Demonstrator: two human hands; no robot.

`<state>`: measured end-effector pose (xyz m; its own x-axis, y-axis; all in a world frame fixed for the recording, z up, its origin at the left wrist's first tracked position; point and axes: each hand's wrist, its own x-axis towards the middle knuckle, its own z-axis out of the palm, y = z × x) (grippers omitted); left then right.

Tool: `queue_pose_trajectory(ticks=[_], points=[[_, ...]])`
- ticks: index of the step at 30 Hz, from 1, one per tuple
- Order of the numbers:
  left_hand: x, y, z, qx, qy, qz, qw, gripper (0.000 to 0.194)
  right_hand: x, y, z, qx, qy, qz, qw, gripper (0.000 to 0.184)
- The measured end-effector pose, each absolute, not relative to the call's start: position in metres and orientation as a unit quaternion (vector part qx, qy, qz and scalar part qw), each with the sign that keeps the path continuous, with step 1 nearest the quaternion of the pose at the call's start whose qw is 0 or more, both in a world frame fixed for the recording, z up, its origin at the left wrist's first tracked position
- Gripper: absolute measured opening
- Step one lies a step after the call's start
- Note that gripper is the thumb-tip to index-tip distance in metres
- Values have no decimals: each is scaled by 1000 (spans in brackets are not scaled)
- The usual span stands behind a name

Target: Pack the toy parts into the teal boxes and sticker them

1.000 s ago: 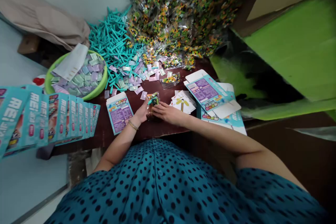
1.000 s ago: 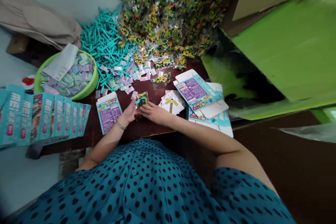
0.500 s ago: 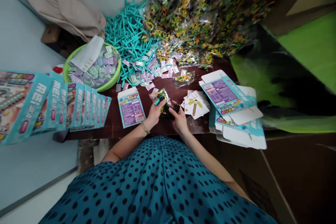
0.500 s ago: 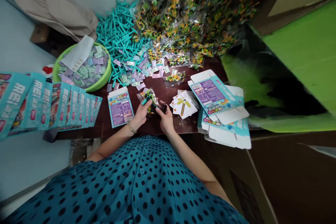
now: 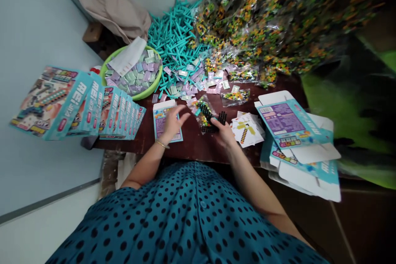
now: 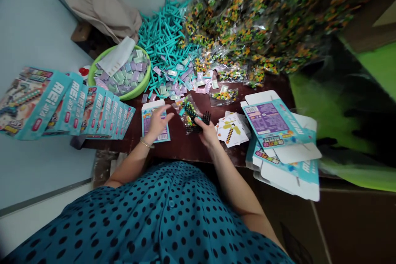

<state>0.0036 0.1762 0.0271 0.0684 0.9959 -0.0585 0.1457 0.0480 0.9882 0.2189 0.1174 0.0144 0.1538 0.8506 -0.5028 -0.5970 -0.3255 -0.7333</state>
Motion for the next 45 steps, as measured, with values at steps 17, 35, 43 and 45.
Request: queue_pose_trajectory(ticks=[17, 35, 43, 45], points=[[-17, 118, 22, 809, 376, 223, 393, 14, 239, 188, 29, -473, -609, 630, 92, 38], [-12, 146, 60, 667, 455, 538, 243, 88, 190, 122, 64, -432, -674, 350, 487, 33], [-12, 174, 74, 566, 464, 575, 366, 53, 194, 156, 93, -473, -540, 451, 530, 39], [-9, 174, 68, 526, 450, 585, 422, 52, 191, 156, 91, -478, -514, 472, 533, 52]])
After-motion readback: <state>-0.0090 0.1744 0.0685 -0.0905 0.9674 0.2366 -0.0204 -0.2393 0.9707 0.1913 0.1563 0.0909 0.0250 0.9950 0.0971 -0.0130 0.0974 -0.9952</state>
